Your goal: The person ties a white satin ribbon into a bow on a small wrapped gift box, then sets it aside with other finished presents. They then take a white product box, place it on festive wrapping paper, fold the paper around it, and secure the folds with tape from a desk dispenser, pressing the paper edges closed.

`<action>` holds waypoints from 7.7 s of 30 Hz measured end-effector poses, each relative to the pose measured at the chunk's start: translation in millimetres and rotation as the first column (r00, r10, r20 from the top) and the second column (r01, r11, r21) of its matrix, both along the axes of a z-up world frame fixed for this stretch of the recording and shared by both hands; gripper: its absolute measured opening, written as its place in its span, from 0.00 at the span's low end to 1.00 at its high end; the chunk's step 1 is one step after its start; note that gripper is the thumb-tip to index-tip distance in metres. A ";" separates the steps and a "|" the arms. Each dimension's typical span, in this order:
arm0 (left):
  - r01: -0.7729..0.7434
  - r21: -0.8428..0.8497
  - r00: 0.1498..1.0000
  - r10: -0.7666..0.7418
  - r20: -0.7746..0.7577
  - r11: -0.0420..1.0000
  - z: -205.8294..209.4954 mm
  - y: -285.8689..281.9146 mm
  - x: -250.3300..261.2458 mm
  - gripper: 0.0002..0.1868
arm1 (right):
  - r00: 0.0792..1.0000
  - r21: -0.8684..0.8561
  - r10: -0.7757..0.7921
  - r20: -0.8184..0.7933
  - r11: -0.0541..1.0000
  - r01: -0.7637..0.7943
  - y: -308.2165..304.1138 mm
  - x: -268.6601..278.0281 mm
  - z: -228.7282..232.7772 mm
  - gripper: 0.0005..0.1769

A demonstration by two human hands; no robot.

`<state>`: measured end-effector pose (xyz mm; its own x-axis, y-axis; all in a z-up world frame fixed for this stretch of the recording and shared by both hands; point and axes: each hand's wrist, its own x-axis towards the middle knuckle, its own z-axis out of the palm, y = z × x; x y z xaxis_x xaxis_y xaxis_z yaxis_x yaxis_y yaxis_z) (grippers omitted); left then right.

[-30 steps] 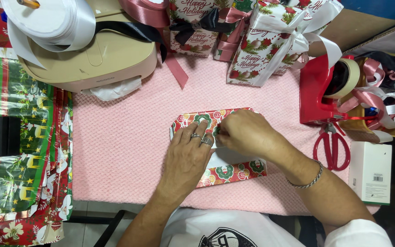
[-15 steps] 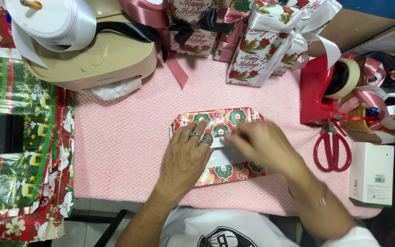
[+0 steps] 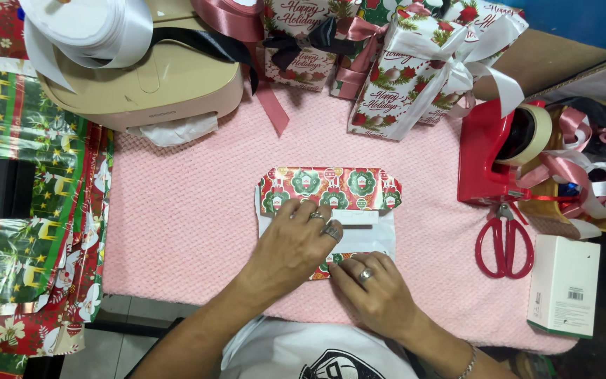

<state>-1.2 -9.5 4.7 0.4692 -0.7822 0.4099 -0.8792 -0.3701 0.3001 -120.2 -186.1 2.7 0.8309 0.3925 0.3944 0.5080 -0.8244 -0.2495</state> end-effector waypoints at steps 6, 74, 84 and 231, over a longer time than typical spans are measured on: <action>-0.001 0.024 1.000 0.000 0.021 1.000 -5.8 -11.0 3.0 0.11 | 0.999 -0.074 0.036 0.012 0.997 -0.035 -2.8 -5.5 -11.1 0.16; -0.087 0.023 0.834 0.086 -0.545 0.996 -5.7 0.8 98.2 0.15 | 0.850 0.350 -0.197 -0.488 0.848 0.398 -80.4 106.7 3.0 0.10; -0.107 0.058 0.826 0.122 -0.550 0.993 -5.9 2.6 94.4 0.17 | 0.880 0.435 -0.192 -0.434 0.811 0.391 -76.4 105.3 -7.9 0.13; -0.261 0.070 0.947 0.269 -0.173 0.963 -2.9 -34.8 -21.1 0.24 | 0.671 0.033 -0.081 -0.737 0.987 0.155 -35.4 156.3 57.9 0.12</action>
